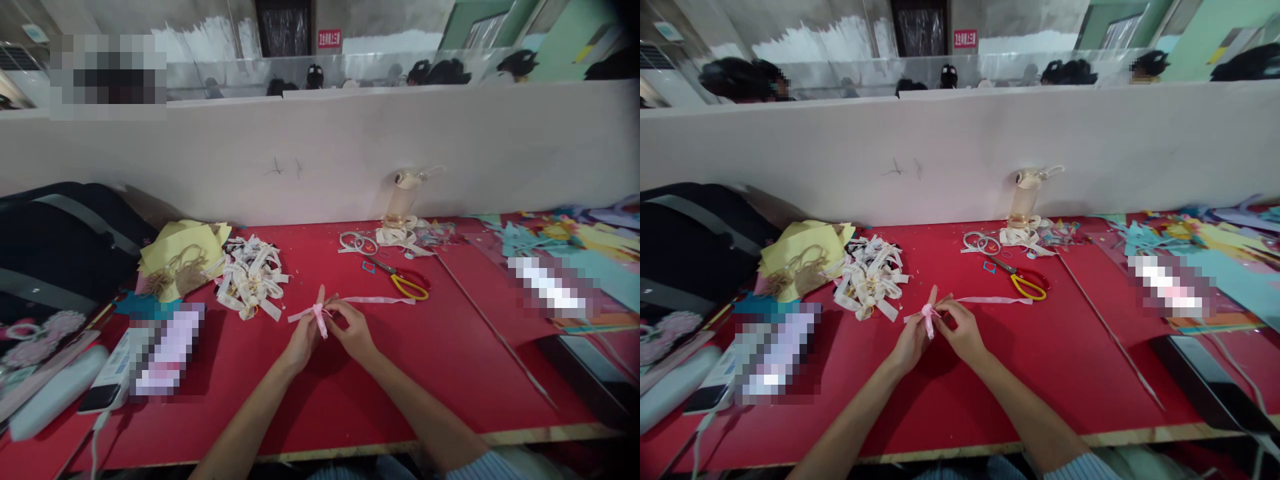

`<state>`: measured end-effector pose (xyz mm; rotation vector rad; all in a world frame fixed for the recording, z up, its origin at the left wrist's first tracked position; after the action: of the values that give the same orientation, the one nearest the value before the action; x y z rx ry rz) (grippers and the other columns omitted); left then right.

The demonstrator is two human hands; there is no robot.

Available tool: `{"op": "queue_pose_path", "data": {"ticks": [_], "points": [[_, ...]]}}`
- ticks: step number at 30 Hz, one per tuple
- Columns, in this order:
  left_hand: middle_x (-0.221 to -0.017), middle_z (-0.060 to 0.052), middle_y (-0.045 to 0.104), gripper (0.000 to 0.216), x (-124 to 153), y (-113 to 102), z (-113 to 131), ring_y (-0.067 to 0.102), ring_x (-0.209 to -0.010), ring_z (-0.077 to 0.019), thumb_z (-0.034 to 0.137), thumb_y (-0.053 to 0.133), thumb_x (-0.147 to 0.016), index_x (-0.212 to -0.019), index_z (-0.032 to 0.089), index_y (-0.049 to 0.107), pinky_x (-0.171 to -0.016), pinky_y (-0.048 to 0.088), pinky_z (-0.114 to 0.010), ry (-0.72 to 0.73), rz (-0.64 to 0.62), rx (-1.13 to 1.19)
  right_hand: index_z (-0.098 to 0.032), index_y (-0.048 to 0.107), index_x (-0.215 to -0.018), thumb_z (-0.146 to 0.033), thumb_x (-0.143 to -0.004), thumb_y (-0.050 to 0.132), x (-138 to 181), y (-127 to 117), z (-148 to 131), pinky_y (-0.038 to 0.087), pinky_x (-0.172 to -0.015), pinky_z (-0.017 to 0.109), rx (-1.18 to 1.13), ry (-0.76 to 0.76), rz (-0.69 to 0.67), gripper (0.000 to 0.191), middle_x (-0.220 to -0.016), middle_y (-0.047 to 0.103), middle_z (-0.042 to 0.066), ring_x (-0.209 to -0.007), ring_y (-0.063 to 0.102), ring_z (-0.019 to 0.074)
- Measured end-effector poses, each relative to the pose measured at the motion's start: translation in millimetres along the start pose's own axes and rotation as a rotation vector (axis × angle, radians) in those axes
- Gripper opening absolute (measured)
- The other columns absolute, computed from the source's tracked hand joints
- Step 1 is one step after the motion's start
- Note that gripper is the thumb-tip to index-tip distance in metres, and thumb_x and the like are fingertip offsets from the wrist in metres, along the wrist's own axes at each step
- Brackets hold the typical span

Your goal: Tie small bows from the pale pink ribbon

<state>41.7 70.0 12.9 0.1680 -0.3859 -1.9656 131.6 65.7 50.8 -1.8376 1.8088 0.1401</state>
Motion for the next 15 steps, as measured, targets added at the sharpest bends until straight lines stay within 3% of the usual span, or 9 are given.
{"op": "queue_pose_path", "data": {"ticks": [6,11,15], "points": [[-0.127,-0.007,0.055,0.056,4.5,7.8,-0.8,0.052,-0.115,-0.0198,0.040,0.020,-0.090,-0.143,0.023,0.023,-0.102,0.035,-0.042,-0.084,-0.041,0.067,-0.022,0.059,-0.085,-0.023,-0.083,0.054,2.9,1.4,-3.7,0.048,-0.070,0.031,0.165,-0.109,-0.008,0.006,-0.082,0.063,0.005,-0.075,0.058,0.0180],[-0.136,-0.004,0.047,0.054,5.5,11.1,-3.5,0.050,-0.118,-0.0163,0.038,0.014,-0.092,-0.144,0.025,0.014,-0.101,0.039,-0.039,-0.147,-0.117,0.015,-0.021,0.057,-0.083,-0.023,-0.083,0.054,2.1,-2.0,0.0,0.045,-0.065,0.028,0.288,-0.054,-0.003,0.003,-0.079,0.061,0.004,-0.070,0.055,0.0167],[-0.134,-0.005,0.049,0.048,4.3,9.7,-2.5,0.053,-0.115,-0.0156,0.032,0.012,-0.095,-0.143,0.029,0.018,-0.096,0.044,-0.042,-0.104,-0.154,-0.074,-0.021,0.058,-0.084,-0.025,-0.084,0.055,0.9,-7.0,-2.2,0.045,-0.068,0.027,0.349,-0.045,0.019,0.005,-0.080,0.061,0.004,-0.073,0.057,0.0170]]}}
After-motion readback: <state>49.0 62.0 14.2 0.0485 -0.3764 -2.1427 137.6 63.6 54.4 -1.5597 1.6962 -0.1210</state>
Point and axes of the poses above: each hand's wrist, its own x-axis away from the middle knuckle, its own y-axis out of the palm, z = x × y, the point moved 8 cm from there along -x, towards the middle knuckle
